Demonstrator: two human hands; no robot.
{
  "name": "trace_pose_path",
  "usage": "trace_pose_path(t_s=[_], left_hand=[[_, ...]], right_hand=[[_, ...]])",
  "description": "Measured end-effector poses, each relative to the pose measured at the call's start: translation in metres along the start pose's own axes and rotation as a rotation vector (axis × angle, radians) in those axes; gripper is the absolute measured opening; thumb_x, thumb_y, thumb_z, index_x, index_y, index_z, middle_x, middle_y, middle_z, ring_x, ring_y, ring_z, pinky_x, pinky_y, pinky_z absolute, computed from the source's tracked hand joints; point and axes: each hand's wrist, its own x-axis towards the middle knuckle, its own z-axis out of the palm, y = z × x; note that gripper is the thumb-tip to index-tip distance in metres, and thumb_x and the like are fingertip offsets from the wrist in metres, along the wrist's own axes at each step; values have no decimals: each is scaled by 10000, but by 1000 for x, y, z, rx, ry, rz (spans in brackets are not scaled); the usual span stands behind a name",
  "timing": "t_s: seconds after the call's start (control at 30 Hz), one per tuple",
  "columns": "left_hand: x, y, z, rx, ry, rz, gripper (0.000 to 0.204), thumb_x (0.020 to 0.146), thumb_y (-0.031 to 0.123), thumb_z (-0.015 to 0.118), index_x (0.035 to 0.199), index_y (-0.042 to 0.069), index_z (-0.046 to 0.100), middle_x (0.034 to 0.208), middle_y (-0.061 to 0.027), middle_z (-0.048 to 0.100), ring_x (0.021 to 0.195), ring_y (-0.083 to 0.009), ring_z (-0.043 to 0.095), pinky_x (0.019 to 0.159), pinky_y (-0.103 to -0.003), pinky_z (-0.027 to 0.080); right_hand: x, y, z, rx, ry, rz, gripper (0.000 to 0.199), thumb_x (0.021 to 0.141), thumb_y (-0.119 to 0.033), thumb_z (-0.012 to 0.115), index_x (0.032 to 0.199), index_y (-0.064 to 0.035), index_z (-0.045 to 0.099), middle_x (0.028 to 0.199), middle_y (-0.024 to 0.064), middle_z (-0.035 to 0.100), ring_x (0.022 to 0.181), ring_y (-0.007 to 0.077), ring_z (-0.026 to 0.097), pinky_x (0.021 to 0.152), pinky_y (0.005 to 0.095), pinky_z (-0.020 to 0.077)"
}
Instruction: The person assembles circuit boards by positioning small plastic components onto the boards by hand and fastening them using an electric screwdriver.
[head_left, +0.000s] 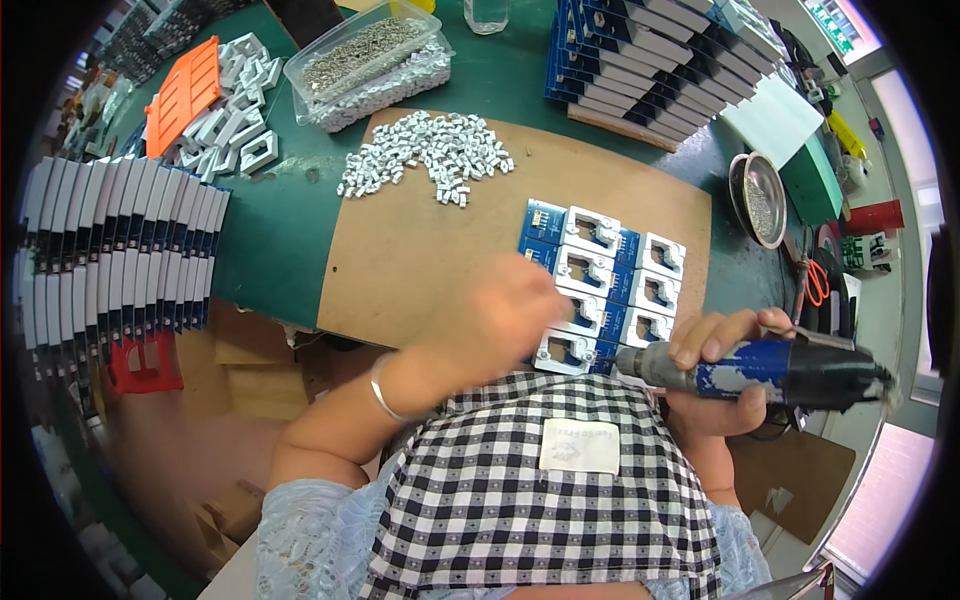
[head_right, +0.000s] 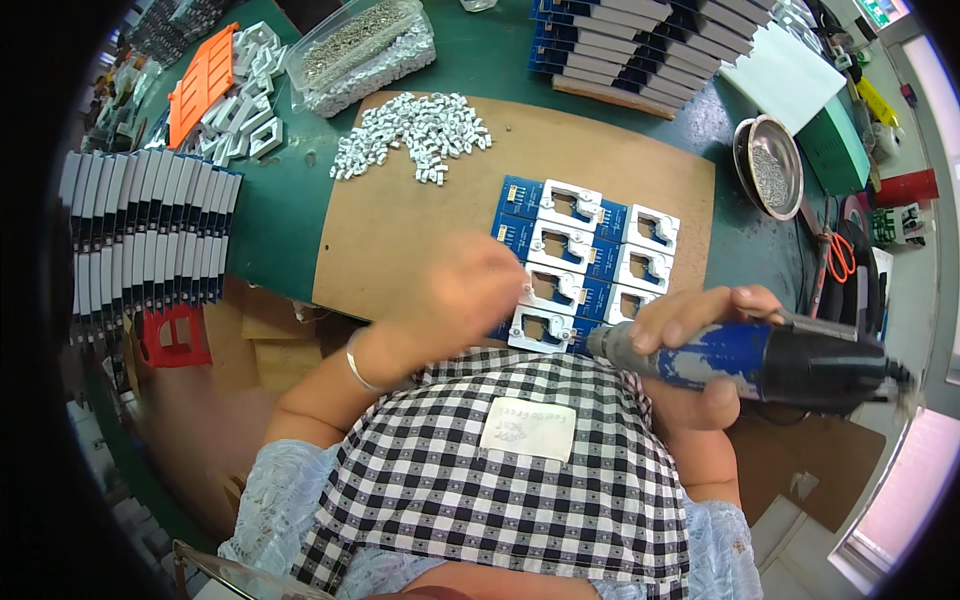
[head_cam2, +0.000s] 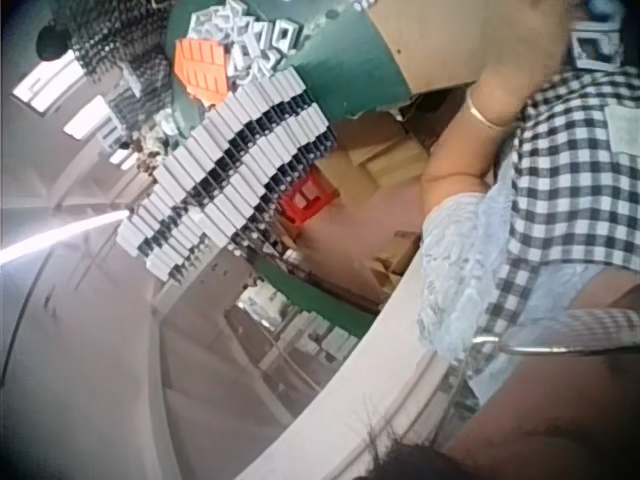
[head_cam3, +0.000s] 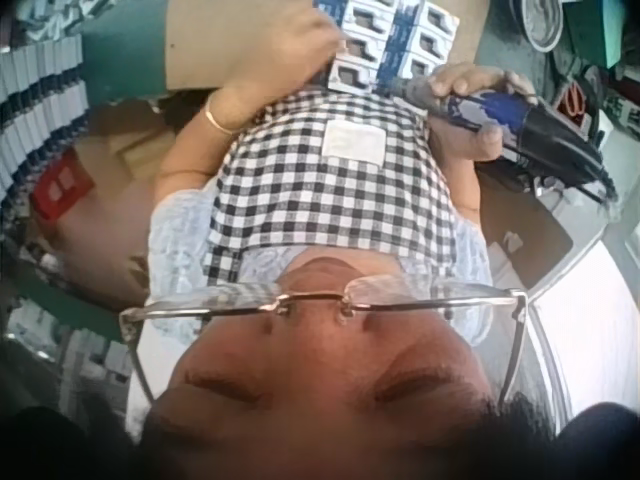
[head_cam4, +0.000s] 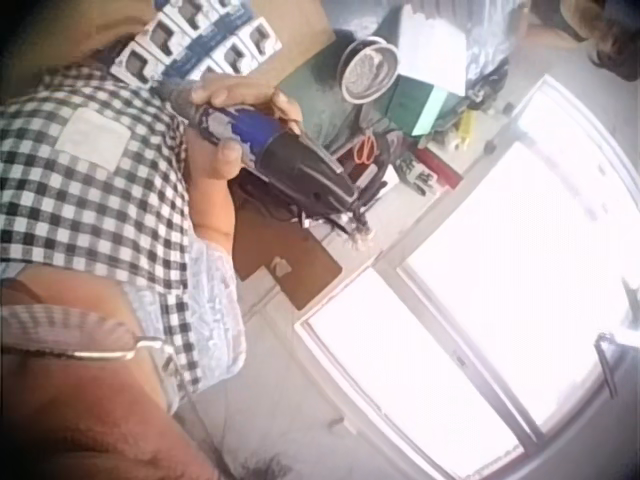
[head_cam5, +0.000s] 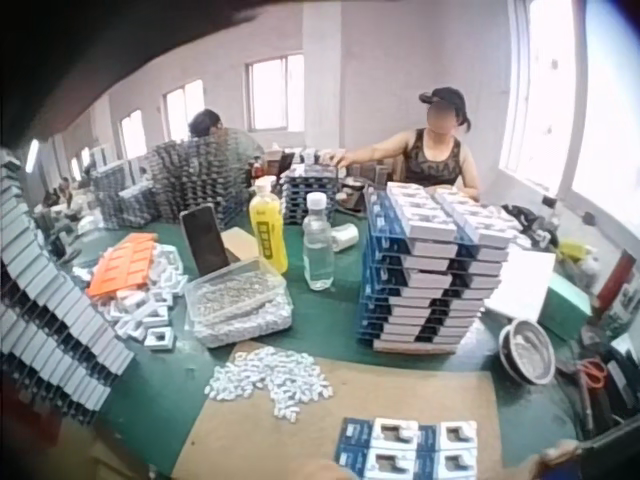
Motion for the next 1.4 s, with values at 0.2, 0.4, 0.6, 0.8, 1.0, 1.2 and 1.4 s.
trace_pose_path(t_s=[0.2, 0.4, 0.6, 0.8, 1.0, 1.2, 1.4], left_hand=[[11, -71, -52, 470, -26, -168, 188, 759, 30, 678, 934, 97, 700, 887, -33, 607, 846, -252, 561, 762, -386, 459], [20, -72, -53, 614, -134, -21, 164, 721, 61, 695, 877, 112, 684, 853, -4, 599, 856, -226, 550, 787, -363, 428], [10, -31, -32, 122, -98, -136, 167, 706, -4, 713, 838, 60, 634, 858, -69, 625, 831, -266, 577, 740, -366, 458], [1, 17, 9, -184, -204, -138, 180, 692, 21, 757, 826, 73, 649, 841, -44, 643, 798, -242, 579, 728, -354, 457], [10, 24, 19, -68, -232, -116, 184, 679, 51, 769, 815, 104, 657, 832, -14, 610, 823, -229, 526, 747, -348, 415], [14, 25, 17, -37, -312, -127, 170, 685, 81, 771, 811, 128, 666, 844, 4, 598, 866, -222, 506, 804, -348, 380], [10, 22, 21, -71, -302, -173, 166, 682, 89, 780, 800, 142, 676, 868, 9, 579, 907, -229, 492, 830, -371, 368]], right_hand=[[-1, -5, -1, -95, -128, -107, 707, 803, -457, 749, 1278, -106, 360, 812, 85, 556, 709, 252, 617, 679, 406, 518], [-9, -12, -2, -96, -119, -86, 695, 802, -449, 757, 1273, -124, 364, 836, 85, 569, 739, 246, 616, 713, 403, 514], [-11, -13, 5, -144, 32, -45, 676, 804, -455, 719, 1272, -92, 394, 772, 74, 512, 661, 225, 577, 656, 381, 499], [-13, -21, -8, -44, -108, 65, 623, 820, -274, 770, 1271, -150, 358, 878, 94, 598, 818, 243, 623, 760, 402, 529], [-16, -15, -19, -20, -174, 25, 633, 819, -251, 772, 1274, -116, 352, 909, 106, 590, 843, 247, 624, 776, 396, 531], [-16, -10, -26, -18, -225, -26, 628, 813, -203, 765, 1283, -104, 360, 889, 114, 591, 824, 249, 630, 760, 388, 540], [-12, -12, -23, -21, -216, -14, 628, 811, -198, 764, 1285, -104, 362, 886, 115, 593, 820, 251, 633, 760, 388, 543]])
